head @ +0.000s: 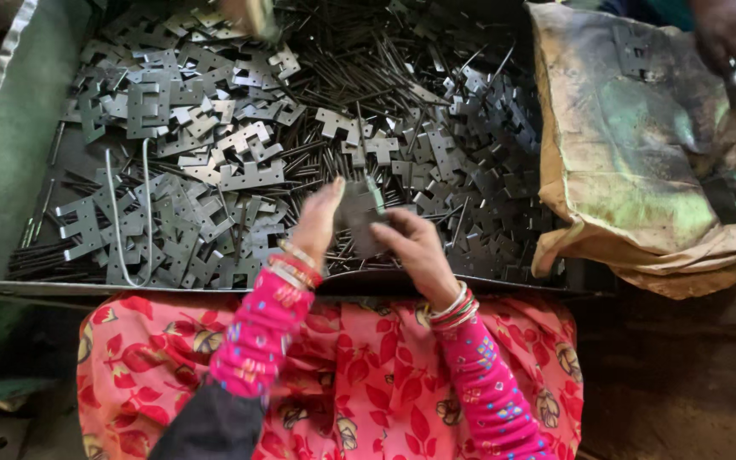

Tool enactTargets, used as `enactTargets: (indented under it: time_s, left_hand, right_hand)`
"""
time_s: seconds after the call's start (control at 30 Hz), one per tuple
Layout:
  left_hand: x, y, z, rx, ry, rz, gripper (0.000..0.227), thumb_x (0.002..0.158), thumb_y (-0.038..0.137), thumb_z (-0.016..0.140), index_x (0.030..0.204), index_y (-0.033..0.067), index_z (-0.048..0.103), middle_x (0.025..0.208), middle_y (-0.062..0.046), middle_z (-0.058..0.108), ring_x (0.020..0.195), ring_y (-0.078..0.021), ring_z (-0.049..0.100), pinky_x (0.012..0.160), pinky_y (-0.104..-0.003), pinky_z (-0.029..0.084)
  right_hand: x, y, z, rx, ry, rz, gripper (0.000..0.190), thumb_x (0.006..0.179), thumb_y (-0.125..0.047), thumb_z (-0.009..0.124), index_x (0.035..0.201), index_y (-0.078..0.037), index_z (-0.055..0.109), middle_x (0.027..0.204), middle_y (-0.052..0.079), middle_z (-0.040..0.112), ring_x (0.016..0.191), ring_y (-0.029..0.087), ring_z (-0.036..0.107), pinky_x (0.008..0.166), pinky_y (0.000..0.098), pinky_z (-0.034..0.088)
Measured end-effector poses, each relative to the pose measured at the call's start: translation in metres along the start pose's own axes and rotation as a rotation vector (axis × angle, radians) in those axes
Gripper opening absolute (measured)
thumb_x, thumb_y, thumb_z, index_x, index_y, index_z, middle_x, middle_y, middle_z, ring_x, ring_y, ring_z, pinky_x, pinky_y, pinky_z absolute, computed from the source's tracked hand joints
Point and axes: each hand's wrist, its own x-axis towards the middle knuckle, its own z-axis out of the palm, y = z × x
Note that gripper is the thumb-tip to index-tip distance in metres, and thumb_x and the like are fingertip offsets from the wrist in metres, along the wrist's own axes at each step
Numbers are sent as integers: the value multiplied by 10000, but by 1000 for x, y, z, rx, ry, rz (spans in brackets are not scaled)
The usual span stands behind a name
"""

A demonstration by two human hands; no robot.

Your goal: The person sits on the floor and assembles small metal hardware pieces by inserting pins into brackets. They pick up brackets and pins from a large bin, align them, and place the assembled units into a cloth bag. The process is repeated continuously throughout the clip.

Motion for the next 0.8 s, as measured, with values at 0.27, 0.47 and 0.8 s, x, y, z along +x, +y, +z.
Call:
enactTargets:
  time_s: [0.27,0.47,0.8]
  left_hand:
    - [47,9,-78,1511,209,36,491,841,538,757,1118,134,719,1175,-132,657,1133,-344,604,917,-558,451]
    - [31,-12,-77,1517,248,335,382,900,495,698,1026,136,721,1038,-118,711,953,-336,685,804,-534,515]
    - [30,-1,-126,-433,260,-73,304,1080,288,423,1095,70,634,996,-165,704,689,-280,719,613,-439,621]
  right_hand:
    - [2,24,-11,-457,245,-232,177,945,-141,717,1058,-6,706,841,37,713,739,65,612,665,258,519]
    - [-7,-6,-6,-536,380,-263,217,930,-180,738,1074,-20,709,858,102,735,753,142,643,703,305,543]
    - [36,-106,-228,-1188,990,-717,124,934,-65,709,1028,8,742,899,144,744,820,272,688,751,425,533]
